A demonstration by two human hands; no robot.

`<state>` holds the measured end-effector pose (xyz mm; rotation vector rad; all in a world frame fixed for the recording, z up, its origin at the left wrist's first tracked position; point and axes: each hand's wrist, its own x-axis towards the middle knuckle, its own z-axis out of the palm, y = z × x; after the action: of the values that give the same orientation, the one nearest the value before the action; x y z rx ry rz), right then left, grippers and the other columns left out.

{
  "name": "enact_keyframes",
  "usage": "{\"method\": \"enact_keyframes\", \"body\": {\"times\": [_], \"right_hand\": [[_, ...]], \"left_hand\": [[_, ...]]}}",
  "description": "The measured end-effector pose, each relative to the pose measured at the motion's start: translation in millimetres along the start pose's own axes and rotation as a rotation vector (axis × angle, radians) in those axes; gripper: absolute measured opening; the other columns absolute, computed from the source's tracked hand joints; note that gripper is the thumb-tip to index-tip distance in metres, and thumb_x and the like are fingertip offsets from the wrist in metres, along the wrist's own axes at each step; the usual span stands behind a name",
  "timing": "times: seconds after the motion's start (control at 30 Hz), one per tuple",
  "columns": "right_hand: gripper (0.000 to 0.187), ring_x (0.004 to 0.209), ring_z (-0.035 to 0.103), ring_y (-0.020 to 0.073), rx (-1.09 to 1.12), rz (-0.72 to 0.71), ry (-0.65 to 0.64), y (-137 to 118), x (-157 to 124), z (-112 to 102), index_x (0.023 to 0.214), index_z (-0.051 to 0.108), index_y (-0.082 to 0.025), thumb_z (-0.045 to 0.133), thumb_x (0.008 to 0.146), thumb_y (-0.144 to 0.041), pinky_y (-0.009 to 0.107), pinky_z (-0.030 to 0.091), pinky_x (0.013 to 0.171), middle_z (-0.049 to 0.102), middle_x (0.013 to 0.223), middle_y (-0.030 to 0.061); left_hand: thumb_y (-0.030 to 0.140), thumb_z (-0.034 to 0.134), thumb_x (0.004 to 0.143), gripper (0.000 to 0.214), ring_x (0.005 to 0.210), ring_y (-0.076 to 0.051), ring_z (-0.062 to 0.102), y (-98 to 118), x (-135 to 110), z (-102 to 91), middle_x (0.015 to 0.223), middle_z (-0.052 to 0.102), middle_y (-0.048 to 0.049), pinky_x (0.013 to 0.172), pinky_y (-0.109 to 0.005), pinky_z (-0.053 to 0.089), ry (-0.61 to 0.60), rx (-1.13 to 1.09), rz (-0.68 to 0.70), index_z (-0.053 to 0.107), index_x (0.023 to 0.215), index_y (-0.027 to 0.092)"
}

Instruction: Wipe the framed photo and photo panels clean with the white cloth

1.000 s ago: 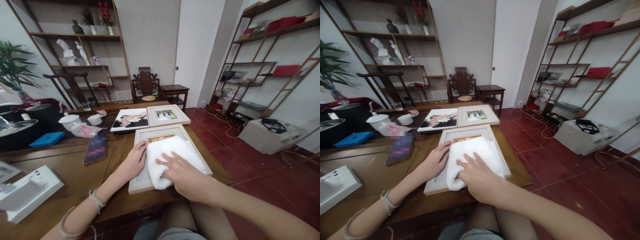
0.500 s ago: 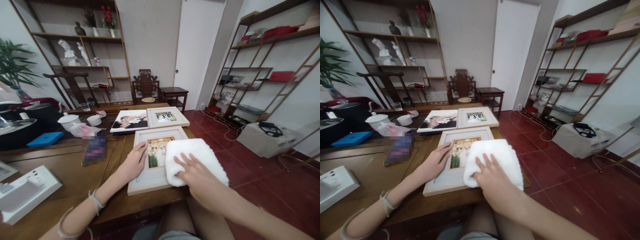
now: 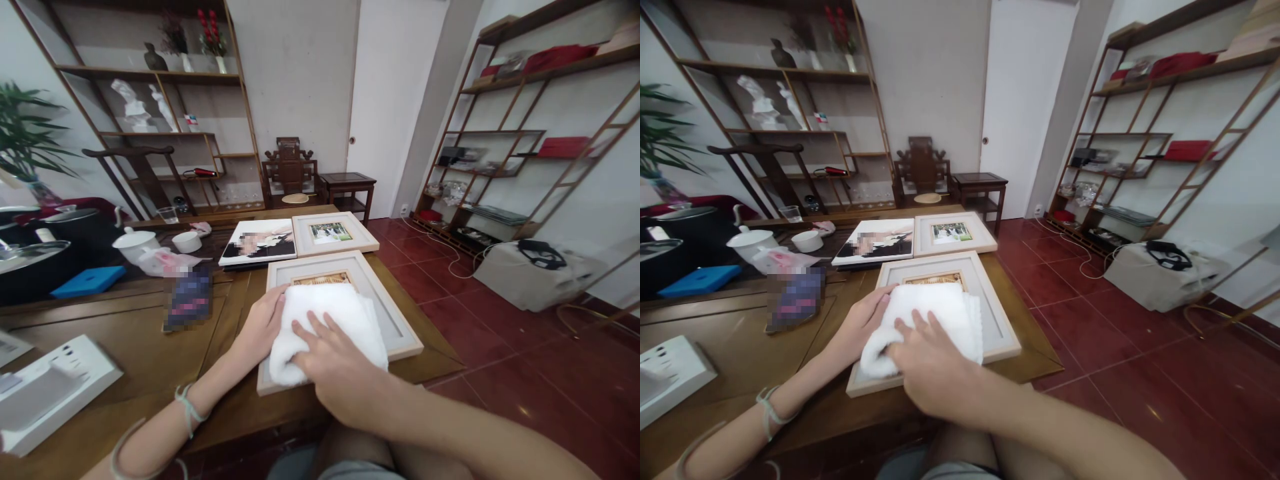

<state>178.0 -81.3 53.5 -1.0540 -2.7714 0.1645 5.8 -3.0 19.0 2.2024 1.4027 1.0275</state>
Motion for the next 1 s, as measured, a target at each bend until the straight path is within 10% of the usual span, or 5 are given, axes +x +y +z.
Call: {"method": "enact_keyframes", "body": {"times": [0.17, 0.33, 0.6, 1.0], "right_hand": [[0.056, 0.096, 0.059, 0.0224, 0.047, 0.176, 0.186, 59, 18, -33, 0.119, 0.052, -0.015, 0.036, 0.068, 0.003, 0.034, 0.046, 0.083, 0.063, 0.110, 0.0113], [0.058, 0.131, 0.028, 0.0334, -0.209, 0.229, 0.265, 98, 65, -35, 0.124, 0.049, -0.010, 0.039, 0.069, 0.007, 0.054, 0.025, 0.102, 0.033, 0.143, 0.0186], [0.031, 0.130, 0.026, 0.0423, -0.296, -0.011, 0.031, 61, 85, 8, 0.108, 0.063, -0.008, 0.048, 0.080, -0.005, 0.062, 0.024, 0.100, 0.037, 0.141, 0.0188], [0.037, 0.108, 0.052, 0.0278, 0.023, -0.341, -0.210, 35, -1, -39, 0.091, 0.066, -0.013, 0.046, 0.064, 0.004, 0.041, 0.043, 0.088, 0.061, 0.114, 0.0121]], "left_hand": [[0.031, 0.030, 0.092, 0.040, 0.113, -0.024, 0.055, -1, -1, 1.3, 0.121, 0.060, -0.0137, 0.098, -0.040, 0.041, -0.025, 0.054, 0.032, 0.053, 0.118, 0.011], [0.033, 0.027, 0.094, 0.046, 0.126, -0.022, 0.043, 2, -3, 0.4, 0.135, 0.048, -0.0142, 0.107, -0.040, 0.031, 0.027, 0.048, 0.021, 0.039, 0.131, 0.010], [0.039, 0.028, 0.093, 0.054, 0.134, -0.023, 0.032, 1, -3, 2.5, 0.145, 0.034, -0.0149, 0.110, -0.042, 0.024, 0.076, 0.026, 0.014, 0.027, 0.139, 0.011], [0.037, 0.026, 0.093, 0.049, 0.126, -0.024, 0.044, 2, -2, 2.1, 0.133, 0.051, -0.0154, 0.108, -0.041, 0.031, -0.039, 0.128, 0.040, 0.053, 0.121, 0.007]]}}
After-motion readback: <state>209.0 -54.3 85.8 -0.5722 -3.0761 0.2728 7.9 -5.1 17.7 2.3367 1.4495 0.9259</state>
